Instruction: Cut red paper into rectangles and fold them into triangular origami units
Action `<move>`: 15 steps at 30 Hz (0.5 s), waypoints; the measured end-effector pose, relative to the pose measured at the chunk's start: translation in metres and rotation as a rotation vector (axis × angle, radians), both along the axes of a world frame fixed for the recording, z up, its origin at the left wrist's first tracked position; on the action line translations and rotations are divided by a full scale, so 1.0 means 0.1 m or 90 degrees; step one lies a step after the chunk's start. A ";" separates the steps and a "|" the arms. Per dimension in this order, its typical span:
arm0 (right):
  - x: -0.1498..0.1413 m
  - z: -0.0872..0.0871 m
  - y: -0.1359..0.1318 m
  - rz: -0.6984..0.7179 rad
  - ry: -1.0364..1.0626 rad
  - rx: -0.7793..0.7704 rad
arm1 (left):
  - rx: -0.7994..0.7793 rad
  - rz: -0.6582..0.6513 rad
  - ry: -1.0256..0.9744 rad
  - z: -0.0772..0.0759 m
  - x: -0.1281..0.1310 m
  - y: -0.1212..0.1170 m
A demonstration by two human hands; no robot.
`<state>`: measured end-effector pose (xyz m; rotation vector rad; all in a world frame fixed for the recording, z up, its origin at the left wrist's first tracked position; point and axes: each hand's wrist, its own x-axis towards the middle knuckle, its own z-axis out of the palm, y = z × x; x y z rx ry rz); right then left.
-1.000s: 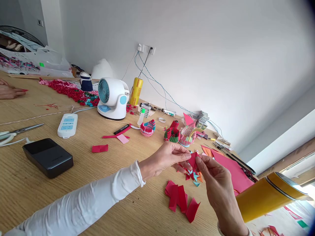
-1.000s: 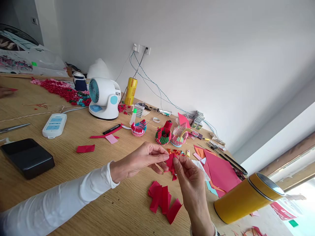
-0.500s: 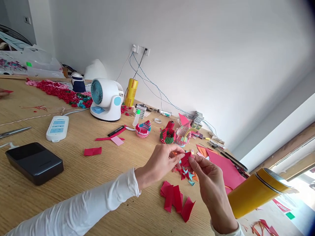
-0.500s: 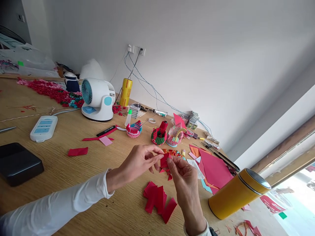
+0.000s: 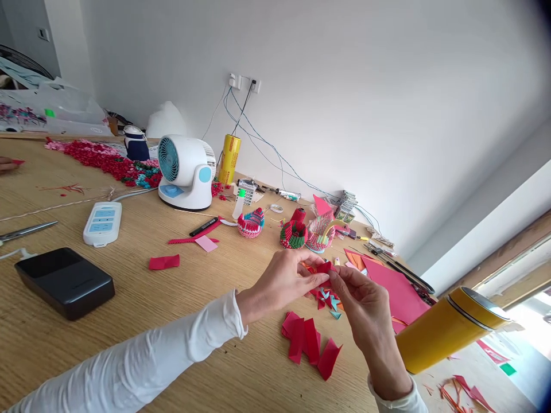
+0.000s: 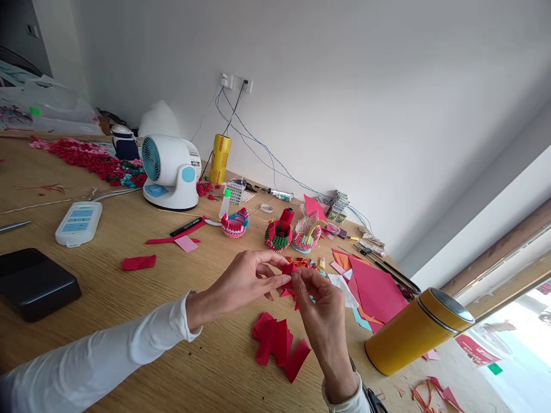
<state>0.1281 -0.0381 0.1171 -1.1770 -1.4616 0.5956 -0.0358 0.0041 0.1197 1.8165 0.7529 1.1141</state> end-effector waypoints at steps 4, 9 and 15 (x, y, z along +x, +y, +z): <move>0.01 0.00 0.00 0.002 -0.018 0.004 | -0.051 -0.058 -0.049 -0.04 0.00 0.05; 0.01 0.02 -0.02 0.018 -0.033 -0.001 | -0.101 -0.074 -0.068 -0.01 0.00 0.04; 0.00 0.04 -0.03 0.022 -0.041 -0.004 | -0.139 -0.093 -0.094 0.03 0.00 0.03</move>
